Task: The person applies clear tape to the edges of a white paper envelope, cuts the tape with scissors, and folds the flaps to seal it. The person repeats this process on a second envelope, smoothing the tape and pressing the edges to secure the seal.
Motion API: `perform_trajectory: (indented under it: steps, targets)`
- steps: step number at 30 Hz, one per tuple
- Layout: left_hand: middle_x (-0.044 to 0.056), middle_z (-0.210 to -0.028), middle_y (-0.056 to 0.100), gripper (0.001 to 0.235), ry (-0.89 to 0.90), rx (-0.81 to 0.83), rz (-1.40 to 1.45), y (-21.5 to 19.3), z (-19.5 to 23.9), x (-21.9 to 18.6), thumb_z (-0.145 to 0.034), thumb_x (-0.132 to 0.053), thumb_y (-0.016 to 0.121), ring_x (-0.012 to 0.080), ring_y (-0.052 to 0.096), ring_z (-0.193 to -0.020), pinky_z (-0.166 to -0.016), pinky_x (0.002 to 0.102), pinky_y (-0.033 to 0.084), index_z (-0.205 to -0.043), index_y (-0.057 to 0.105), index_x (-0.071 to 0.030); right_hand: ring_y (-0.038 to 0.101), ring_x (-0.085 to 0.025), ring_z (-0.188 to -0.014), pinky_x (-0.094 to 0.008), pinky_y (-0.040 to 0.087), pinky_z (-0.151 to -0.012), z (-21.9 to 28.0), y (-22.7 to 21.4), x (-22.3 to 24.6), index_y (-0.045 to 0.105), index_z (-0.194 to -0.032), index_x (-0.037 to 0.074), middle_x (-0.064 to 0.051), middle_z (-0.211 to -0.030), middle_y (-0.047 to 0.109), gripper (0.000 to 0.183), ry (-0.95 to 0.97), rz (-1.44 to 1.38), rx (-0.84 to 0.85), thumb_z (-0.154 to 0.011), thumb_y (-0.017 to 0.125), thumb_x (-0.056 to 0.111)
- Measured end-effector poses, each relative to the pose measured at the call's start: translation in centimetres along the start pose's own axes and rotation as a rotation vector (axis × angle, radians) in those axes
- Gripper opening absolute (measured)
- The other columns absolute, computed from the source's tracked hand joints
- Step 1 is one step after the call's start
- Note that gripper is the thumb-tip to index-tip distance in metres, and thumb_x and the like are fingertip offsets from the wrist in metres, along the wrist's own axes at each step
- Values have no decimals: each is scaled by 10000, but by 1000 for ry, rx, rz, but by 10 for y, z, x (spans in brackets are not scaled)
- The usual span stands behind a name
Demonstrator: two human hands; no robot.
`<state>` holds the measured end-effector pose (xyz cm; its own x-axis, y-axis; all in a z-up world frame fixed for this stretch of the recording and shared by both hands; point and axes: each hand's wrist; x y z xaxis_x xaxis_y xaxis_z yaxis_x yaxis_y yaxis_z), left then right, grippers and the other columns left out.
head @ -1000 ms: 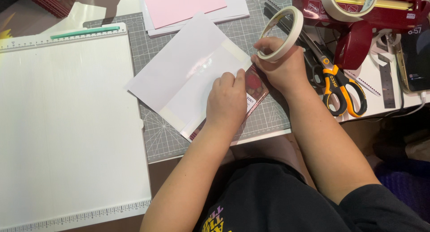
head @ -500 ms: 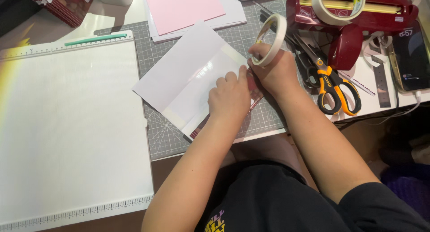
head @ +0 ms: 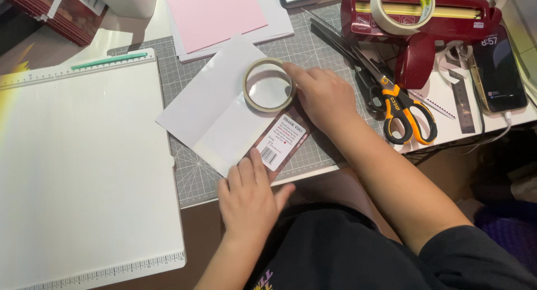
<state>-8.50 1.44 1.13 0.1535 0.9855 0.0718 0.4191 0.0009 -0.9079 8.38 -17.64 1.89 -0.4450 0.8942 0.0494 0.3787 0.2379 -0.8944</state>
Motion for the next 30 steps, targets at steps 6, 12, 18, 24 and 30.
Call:
perform_trajectory:
  steps: [6,12,18,24,30]
  targets:
    - [64,-1176,642,549,49,16,48,-17,10,16,-850,-404,739,258,621,-1011,-799,407,506,-1320,646,-136,687,-224,-878,-401,513,-597,34,-49,-26,562,-1508,187,-41,-1078,749,556,162,-126,95,-985,719,291]
    - [46,-1316,655,463,-15,144,9,-21,27,56,-889,-323,643,284,622,-1100,-869,455,501,-1343,653,-234,724,-326,-956,-463,560,-691,83,-116,-64,693,-1429,209,-101,-1054,761,469,424,286,233,-1000,669,396]
    - [82,-1257,659,502,37,83,268,-31,-26,42,-850,-435,779,327,603,-1124,-881,493,491,-1258,681,-160,707,-428,-990,-536,565,-759,90,-123,-65,629,-1399,245,-155,-1095,745,507,598,275,578,-929,618,434]
    - [83,-1190,664,443,174,-78,425,15,-88,5,-851,-264,810,335,610,-1093,-877,481,493,-1248,678,-121,678,-444,-1046,-544,521,-798,100,-110,-75,596,-1447,202,-134,-1189,740,590,596,124,444,-866,647,293]
    - [-10,-998,666,211,154,-216,369,57,-93,9,-854,-182,796,278,635,-1076,-899,453,459,-1027,677,-164,658,-356,-804,-466,504,-663,118,-138,-47,510,-1413,152,-163,-1053,687,700,954,-602,371,-757,752,126]
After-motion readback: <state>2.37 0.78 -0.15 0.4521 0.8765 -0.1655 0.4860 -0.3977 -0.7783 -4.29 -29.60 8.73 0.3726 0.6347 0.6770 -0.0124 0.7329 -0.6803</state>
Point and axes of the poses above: each hand's wrist, its own z-axis away from the middle knuckle, its own y-axis out of the palm, x = y × z
